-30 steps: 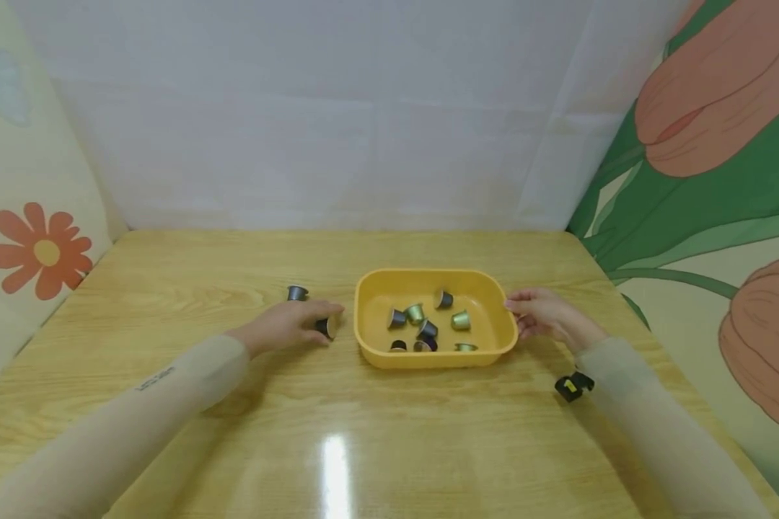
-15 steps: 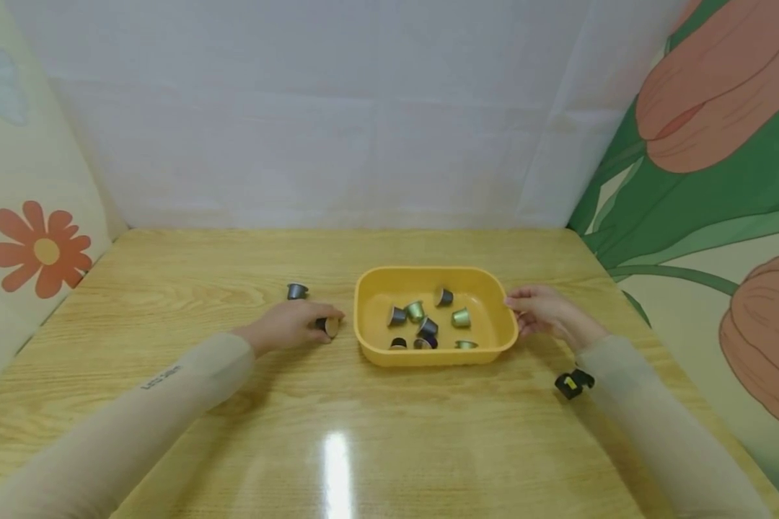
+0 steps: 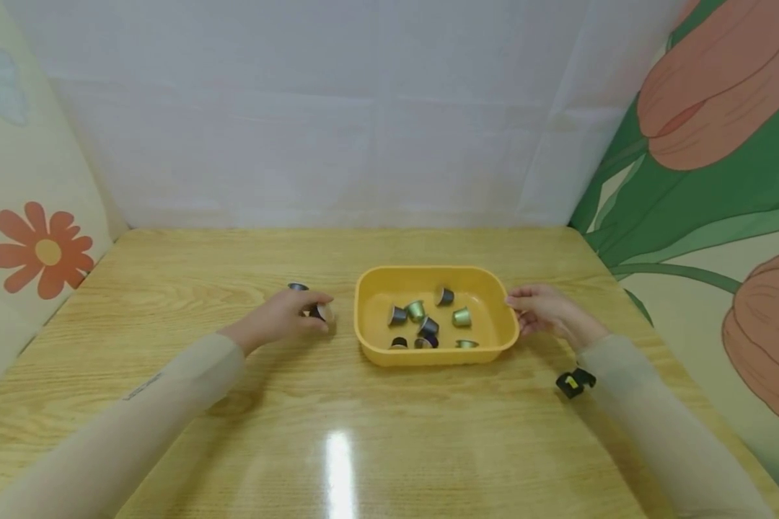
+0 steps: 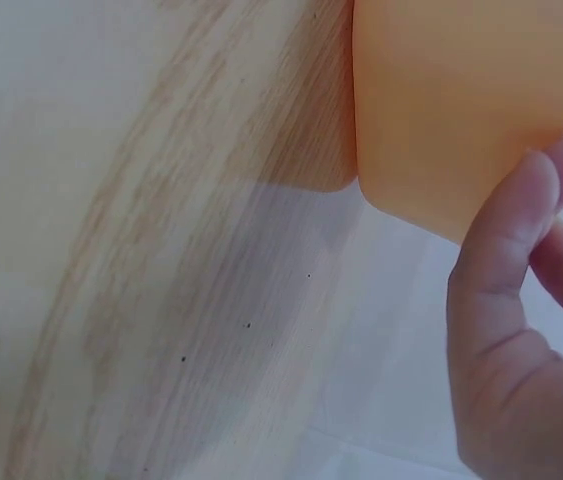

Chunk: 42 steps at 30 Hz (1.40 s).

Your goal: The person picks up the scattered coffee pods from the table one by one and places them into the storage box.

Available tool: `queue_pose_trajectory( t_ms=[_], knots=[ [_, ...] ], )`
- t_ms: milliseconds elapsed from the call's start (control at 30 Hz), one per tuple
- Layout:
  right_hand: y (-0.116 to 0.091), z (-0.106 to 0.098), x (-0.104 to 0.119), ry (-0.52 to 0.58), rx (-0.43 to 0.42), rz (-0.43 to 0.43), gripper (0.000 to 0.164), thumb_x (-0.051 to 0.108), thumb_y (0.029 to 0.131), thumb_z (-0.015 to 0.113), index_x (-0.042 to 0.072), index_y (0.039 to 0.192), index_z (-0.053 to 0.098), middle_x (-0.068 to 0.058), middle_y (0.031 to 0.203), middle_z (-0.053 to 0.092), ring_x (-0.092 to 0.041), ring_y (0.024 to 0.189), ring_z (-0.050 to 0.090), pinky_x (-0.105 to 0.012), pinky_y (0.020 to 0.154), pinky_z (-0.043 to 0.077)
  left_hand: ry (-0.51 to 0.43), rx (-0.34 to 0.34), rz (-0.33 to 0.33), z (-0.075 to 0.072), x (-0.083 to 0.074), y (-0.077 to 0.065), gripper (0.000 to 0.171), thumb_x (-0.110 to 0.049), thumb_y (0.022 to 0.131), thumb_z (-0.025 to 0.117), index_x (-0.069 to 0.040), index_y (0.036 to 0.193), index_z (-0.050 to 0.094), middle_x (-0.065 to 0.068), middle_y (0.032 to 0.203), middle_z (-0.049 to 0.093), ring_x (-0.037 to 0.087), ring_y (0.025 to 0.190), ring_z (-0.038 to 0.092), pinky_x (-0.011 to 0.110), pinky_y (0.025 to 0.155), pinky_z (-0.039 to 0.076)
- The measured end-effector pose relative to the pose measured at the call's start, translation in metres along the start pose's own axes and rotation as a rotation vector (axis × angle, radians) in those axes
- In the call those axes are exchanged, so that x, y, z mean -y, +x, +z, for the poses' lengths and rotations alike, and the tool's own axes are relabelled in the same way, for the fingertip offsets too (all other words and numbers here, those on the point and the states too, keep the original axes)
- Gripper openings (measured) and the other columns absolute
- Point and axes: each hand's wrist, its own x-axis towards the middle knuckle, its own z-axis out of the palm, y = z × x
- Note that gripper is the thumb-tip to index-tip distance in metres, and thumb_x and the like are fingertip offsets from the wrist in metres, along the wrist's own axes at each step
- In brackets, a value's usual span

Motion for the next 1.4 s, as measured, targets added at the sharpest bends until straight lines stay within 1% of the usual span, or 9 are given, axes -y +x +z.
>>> queue_pose_trajectory(
  t_ms=[100,267,367,467,600,733,933,1100,1400],
  knots=[
    [0.0,0.0,0.0,0.003,0.001,-0.001,0.039,0.015,0.104,0.047,-0.01,0.134,0.038,0.0,0.078,0.058,-0.008,0.059,0.057,-0.023,0.055,0.052,-0.016,-0.016,0.011,-0.001,-0.001,-0.002,0.056,-0.019,0.088,0.072,0.009,0.134,0.052,0.017,0.114,0.065,0.032,0.105,0.062,0.046,0.089,0.052],
    [-0.002,0.001,0.002,0.004,0.004,-0.003,0.039,0.013,0.104,0.046,-0.01,0.133,0.038,0.001,0.077,0.058,-0.008,0.059,0.057,-0.023,0.055,0.052,-0.009,-0.046,0.012,-0.004,-0.004,-0.004,0.058,-0.017,0.087,0.073,0.012,0.133,0.051,0.019,0.115,0.065,0.032,0.105,0.062,0.046,0.089,0.052],
    [-0.002,0.002,0.003,0.001,0.006,-0.003,0.037,0.014,0.103,0.047,-0.009,0.132,0.039,0.001,0.077,0.058,-0.008,0.06,0.057,-0.023,0.055,0.052,-0.012,-0.052,0.016,-0.007,-0.007,-0.006,0.058,-0.014,0.087,0.072,0.013,0.133,0.05,0.019,0.113,0.066,0.031,0.104,0.064,0.045,0.088,0.053],
    [-0.002,0.002,0.003,0.001,0.005,-0.001,0.035,0.013,0.103,0.047,-0.009,0.13,0.041,0.001,0.077,0.057,-0.008,0.06,0.057,-0.023,0.055,0.052,-0.031,-0.048,0.015,-0.01,-0.012,-0.007,0.057,-0.011,0.088,0.071,0.014,0.134,0.048,0.021,0.115,0.065,0.032,0.106,0.063,0.045,0.089,0.053],
    [-0.003,0.002,0.004,0.001,0.007,-0.002,0.035,0.014,0.103,0.047,-0.009,0.13,0.041,0.0,0.076,0.057,-0.008,0.059,0.057,-0.023,0.055,0.052,-0.051,-0.063,0.006,-0.014,-0.019,-0.009,0.056,-0.009,0.089,0.07,0.013,0.136,0.048,0.026,0.124,0.06,0.037,0.112,0.06,0.048,0.091,0.051],
    [-0.004,0.002,0.004,-0.001,0.007,-0.003,0.038,0.014,0.103,0.048,-0.009,0.132,0.04,0.0,0.077,0.057,-0.008,0.059,0.057,-0.023,0.055,0.052,-0.075,-0.078,0.021,-0.019,-0.025,-0.009,0.055,-0.005,0.089,0.07,0.013,0.136,0.048,0.027,0.126,0.059,0.038,0.113,0.059,0.047,0.09,0.052],
    [-0.004,0.0,0.005,0.011,0.005,-0.008,0.037,0.014,0.103,0.048,-0.009,0.131,0.04,0.0,0.075,0.057,-0.008,0.058,0.057,-0.023,0.054,0.052,-0.049,-0.055,0.036,-0.024,-0.034,-0.003,0.056,-0.01,0.089,0.071,0.011,0.136,0.048,0.021,0.118,0.064,0.033,0.108,0.063,0.045,0.088,0.053],
    [-0.003,0.002,0.005,0.009,0.007,-0.007,0.036,0.014,0.103,0.048,-0.009,0.13,0.041,0.001,0.074,0.057,-0.008,0.058,0.057,-0.023,0.054,0.052,-0.048,-0.039,0.046,-0.027,-0.041,0.004,0.056,-0.011,0.089,0.071,0.009,0.136,0.049,0.018,0.115,0.066,0.03,0.106,0.064,0.044,0.088,0.054],
    [-0.004,0.002,0.004,0.008,0.017,-0.014,0.035,0.013,0.103,0.047,-0.01,0.128,0.041,0.001,0.074,0.057,-0.008,0.057,0.057,-0.022,0.054,0.052,-0.048,-0.015,0.049,-0.029,-0.056,0.02,0.058,-0.017,0.089,0.071,0.006,0.138,0.05,0.014,0.117,0.066,0.025,0.106,0.064,0.041,0.088,0.054]
  ],
)
